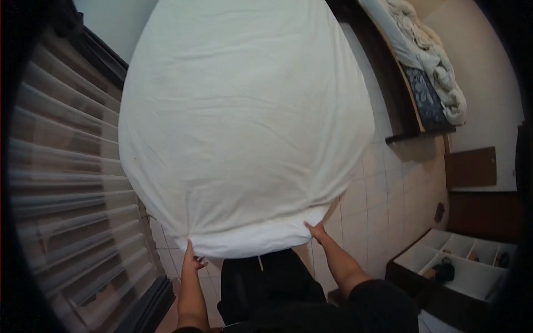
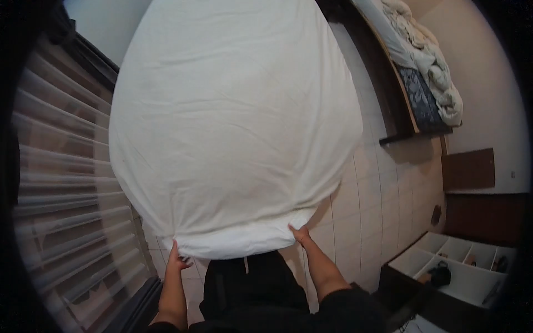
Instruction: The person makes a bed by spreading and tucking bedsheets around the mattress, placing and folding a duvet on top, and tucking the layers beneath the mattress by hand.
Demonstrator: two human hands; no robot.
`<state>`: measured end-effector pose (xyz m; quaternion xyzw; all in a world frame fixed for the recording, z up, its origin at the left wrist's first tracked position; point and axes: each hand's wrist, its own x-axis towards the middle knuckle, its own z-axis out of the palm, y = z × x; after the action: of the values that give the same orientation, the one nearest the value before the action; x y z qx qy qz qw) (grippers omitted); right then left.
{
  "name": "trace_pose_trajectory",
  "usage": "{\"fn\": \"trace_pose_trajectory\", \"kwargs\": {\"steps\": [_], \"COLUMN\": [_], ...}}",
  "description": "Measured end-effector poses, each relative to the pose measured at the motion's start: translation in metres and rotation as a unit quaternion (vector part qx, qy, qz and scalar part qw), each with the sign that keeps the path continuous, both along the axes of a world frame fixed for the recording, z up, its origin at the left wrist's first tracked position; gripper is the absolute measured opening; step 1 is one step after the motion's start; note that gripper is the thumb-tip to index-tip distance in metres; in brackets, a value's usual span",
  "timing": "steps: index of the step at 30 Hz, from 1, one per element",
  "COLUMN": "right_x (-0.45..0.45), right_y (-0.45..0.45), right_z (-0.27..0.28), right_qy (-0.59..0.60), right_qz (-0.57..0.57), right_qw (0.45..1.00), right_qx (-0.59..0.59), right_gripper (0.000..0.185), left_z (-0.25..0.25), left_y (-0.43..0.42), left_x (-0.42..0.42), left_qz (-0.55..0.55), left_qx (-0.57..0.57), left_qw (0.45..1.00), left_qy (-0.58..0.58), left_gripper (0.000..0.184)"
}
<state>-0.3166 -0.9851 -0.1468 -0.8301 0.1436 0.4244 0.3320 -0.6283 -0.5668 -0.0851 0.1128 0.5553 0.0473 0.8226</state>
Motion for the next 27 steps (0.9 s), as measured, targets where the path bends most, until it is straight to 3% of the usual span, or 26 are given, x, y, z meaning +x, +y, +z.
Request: {"fn": "trace_pose_trajectory", "kwargs": {"steps": [1, 2, 3, 4, 6, 7, 10, 11, 13, 14, 17, 18, 20, 21, 22, 23, 24, 25, 26, 27], "right_x": [-0.018, -0.027, -0.028, -0.028, -0.022, -0.007, 0.055, 0.08, 0.134, 0.161, 0.251, 0.286, 0.342, 0.37, 0.392, 0.407, 0.419, 0.428, 0.433, 0.439], "right_y": [-0.017, -0.034, -0.037, -0.045, -0.077, -0.092, -0.091, -0.09, -0.092, -0.091, -0.079, -0.079, -0.076, -0.08, -0.086, -0.087, -0.091, -0.091, -0.088, -0.081], "right_z": [-0.012, -0.023, -0.012, -0.006, -0.026, -0.027, -0.005, -0.003, -0.002, -0.003, 0.0, -0.013, -0.044, -0.06, -0.072, -0.06, -0.042, -0.029, -0.035, -0.04], "right_qy": [0.018, 0.029, 0.115, 0.196, 0.091, 0.037, -0.121, -0.18, -0.305, -0.366, -0.438, -0.469, -0.473, -0.281, -0.072, -0.064, 0.091, 0.242, 0.25, 0.185], "right_qz": [0.151, 0.147, 0.258, 0.357, 0.17, 0.159, 0.022, -0.009, -0.1, -0.158, -0.234, -0.234, -0.278, -0.335, -0.379, -0.38, -0.406, -0.414, -0.413, -0.386], "right_qw": [0.988, 0.989, 0.945, 0.857, 0.947, 0.959, 0.97, 0.959, 0.933, 0.912, 0.868, 0.852, 0.835, 0.899, 0.922, 0.922, 0.893, 0.82, 0.818, 0.844], "right_qx": [-0.004, -0.006, -0.166, -0.316, -0.256, -0.23, -0.212, -0.217, -0.161, -0.097, 0.014, 0.024, 0.043, 0.038, 0.03, 0.028, 0.174, 0.313, 0.314, 0.324], "right_gripper": [0.086, 0.086, 0.083, 0.08, 0.064, 0.056, 0.043, 0.041, 0.038, 0.035, 0.036, 0.038, 0.041, 0.043, 0.045, 0.045, 0.047, 0.049, 0.049, 0.047], "left_z": [-0.005, -0.008, -0.014, -0.019, -0.027, -0.031, -0.049, -0.031, 0.047, 0.06, 0.075, 0.074, 0.078, 0.075, 0.072, 0.071, 0.072, 0.077, 0.078, 0.078], "left_y": [0.0, 0.002, 0.006, 0.009, 0.015, 0.02, 0.045, 0.045, 0.032, 0.028, -0.005, -0.022, -0.068, -0.09, -0.114, -0.139, -0.163, -0.189, -0.212, -0.231], "left_x": [0.008, 0.015, 0.018, 0.024, 0.036, 0.045, 0.078, 0.112, 0.199, 0.23, 0.315, 0.347, 0.401, 0.426, 0.455, 0.485, 0.513, 0.54, 0.56, 0.577], "left_qz": [-0.007, -0.011, -0.015, -0.049, -0.124, -0.133, -0.157, -0.167, -0.245, -0.252, -0.307, -0.301, -0.304, -0.309, -0.31, -0.311, -0.316, -0.321, -0.321, -0.319], "left_qx": [-0.058, -0.106, -0.107, -0.023, 0.145, 0.147, 0.479, 0.486, 0.64, 0.644, 0.79, 0.792, 0.831, 0.848, 0.85, 0.85, 0.84, 0.83, 0.822, 0.815], "left_qw": [0.967, 0.871, 0.866, 0.878, 0.884, 0.884, 0.832, 0.83, 0.7, 0.696, 0.515, 0.517, 0.458, 0.426, 0.426, 0.426, 0.44, 0.453, 0.464, 0.476], "left_qy": [0.249, 0.48, 0.488, 0.475, 0.427, 0.424, 0.23, 0.218, 0.202, 0.195, 0.129, 0.126, 0.082, 0.06, 0.028, -0.002, -0.034, -0.063, -0.078, -0.093], "left_gripper": [0.078, 0.079, 0.079, 0.071, 0.056, 0.056, 0.041, 0.041, 0.024, 0.024, 0.018, 0.018, 0.015, 0.013, 0.013, 0.013, 0.013, 0.013, 0.013, 0.013]}}
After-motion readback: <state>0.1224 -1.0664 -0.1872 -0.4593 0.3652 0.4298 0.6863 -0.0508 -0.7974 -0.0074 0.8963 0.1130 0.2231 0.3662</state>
